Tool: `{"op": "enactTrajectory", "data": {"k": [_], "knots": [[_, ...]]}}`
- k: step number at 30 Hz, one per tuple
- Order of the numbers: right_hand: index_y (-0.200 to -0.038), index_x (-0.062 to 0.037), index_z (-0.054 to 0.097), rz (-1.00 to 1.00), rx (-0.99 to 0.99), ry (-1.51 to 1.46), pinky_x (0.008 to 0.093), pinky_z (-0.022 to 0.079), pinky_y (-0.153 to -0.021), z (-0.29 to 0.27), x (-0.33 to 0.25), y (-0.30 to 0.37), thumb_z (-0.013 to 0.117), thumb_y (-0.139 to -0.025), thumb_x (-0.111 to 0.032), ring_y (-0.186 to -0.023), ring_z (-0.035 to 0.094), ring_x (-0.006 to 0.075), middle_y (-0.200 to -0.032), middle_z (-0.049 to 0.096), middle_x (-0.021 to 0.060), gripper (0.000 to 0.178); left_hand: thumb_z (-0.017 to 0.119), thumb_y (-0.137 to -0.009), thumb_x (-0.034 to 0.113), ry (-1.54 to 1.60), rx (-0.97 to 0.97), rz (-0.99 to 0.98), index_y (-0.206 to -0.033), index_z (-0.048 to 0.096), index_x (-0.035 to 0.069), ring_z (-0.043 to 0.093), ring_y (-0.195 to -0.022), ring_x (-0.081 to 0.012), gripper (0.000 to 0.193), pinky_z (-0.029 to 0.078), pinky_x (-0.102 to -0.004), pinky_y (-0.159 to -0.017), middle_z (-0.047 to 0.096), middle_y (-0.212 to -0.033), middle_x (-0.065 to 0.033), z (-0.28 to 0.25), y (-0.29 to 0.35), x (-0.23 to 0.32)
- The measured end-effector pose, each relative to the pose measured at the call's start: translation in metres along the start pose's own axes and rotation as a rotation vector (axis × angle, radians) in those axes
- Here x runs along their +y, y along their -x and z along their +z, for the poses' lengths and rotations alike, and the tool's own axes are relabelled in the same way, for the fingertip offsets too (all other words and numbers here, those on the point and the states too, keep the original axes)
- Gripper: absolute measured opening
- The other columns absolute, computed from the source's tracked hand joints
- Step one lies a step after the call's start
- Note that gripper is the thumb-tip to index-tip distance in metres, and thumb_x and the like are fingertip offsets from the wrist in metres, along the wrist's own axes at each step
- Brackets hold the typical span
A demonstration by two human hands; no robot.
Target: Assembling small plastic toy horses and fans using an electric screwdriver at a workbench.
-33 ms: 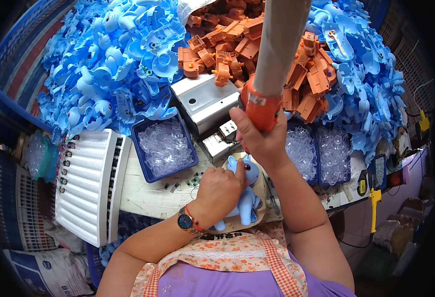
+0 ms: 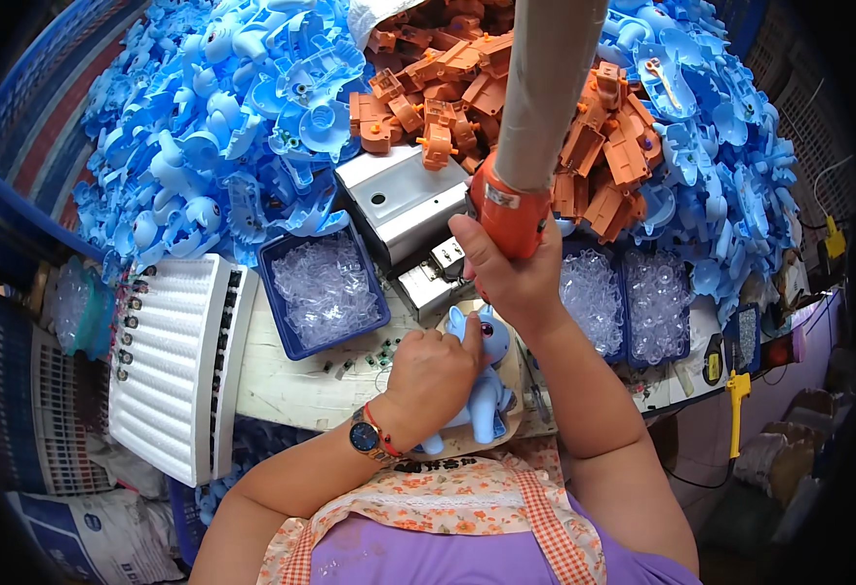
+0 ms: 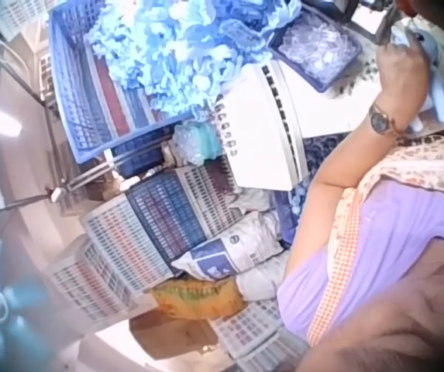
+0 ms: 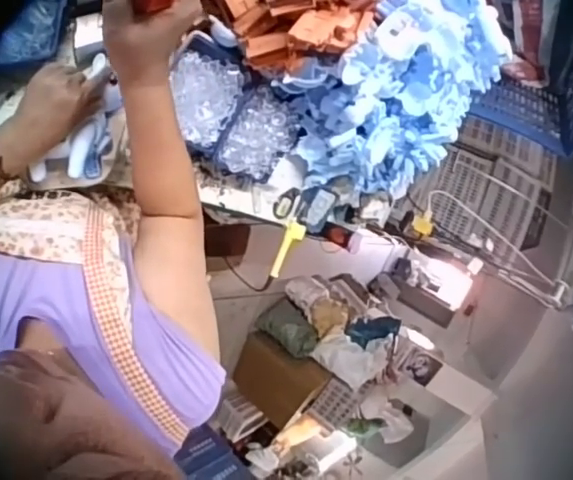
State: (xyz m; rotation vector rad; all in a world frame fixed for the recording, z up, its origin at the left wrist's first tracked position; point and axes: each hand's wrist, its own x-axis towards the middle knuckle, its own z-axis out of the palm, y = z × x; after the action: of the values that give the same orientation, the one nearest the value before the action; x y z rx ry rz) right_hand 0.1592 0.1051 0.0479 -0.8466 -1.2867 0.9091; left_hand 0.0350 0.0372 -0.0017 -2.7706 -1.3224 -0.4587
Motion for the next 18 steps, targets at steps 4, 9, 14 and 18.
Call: {"op": "enactTrajectory", "data": {"k": [4,9,14,18], "knots": [[-0.102,-0.0043,0.054,-0.03,-0.042,-0.003,0.0183,0.041,-0.041,-0.001,0.001,0.0,0.075,-0.082,-0.015,-0.05,0.055,0.0058,-0.07,0.059,-0.0005,0.031,0.065,-0.084,0.03,-0.03,0.041,0.018,-0.113,0.062,0.001,0.059,-0.055,-0.0202,0.041,0.043,-0.034,-0.054,0.058,-0.059,-0.0046,0.002,0.002,-0.001],[-0.114,0.0019,0.053,-0.041,-0.073,-0.068,0.0177,0.044,-0.048,-0.006,0.005,0.001,0.073,-0.083,-0.014,-0.055,0.056,0.0048,-0.08,0.06,0.002,0.04,0.067,-0.083,0.03,0.099,0.035,-0.085,-0.119,0.057,0.005,0.059,-0.074,-0.0234,0.045,0.044,-0.037,-0.062,0.057,-0.076,-0.0072,0.001,0.002,-0.001],[-0.121,0.0014,0.05,0.019,-0.11,-0.103,0.0171,0.045,-0.051,-0.004,-0.002,0.005,0.072,-0.084,-0.012,-0.059,0.056,0.0043,-0.085,0.06,0.0025,0.045,0.069,-0.08,0.027,0.283,0.0,-0.132,-0.117,0.06,0.005,0.056,-0.085,-0.0282,0.044,0.044,-0.0394,-0.071,0.057,-0.087,-0.0117,0.001,0.003,-0.007],[-0.12,-0.0009,0.051,-0.002,-0.104,-0.084,0.0171,0.045,-0.051,-0.002,-0.005,0.009,0.071,-0.085,-0.01,-0.06,0.055,0.0042,-0.085,0.059,0.0024,0.041,0.074,-0.077,0.023,0.351,0.127,-0.113,-0.118,0.059,0.013,0.054,-0.081,-0.0287,0.045,0.044,-0.0408,-0.068,0.052,-0.085,-0.0099,0.008,0.006,-0.011]]}}
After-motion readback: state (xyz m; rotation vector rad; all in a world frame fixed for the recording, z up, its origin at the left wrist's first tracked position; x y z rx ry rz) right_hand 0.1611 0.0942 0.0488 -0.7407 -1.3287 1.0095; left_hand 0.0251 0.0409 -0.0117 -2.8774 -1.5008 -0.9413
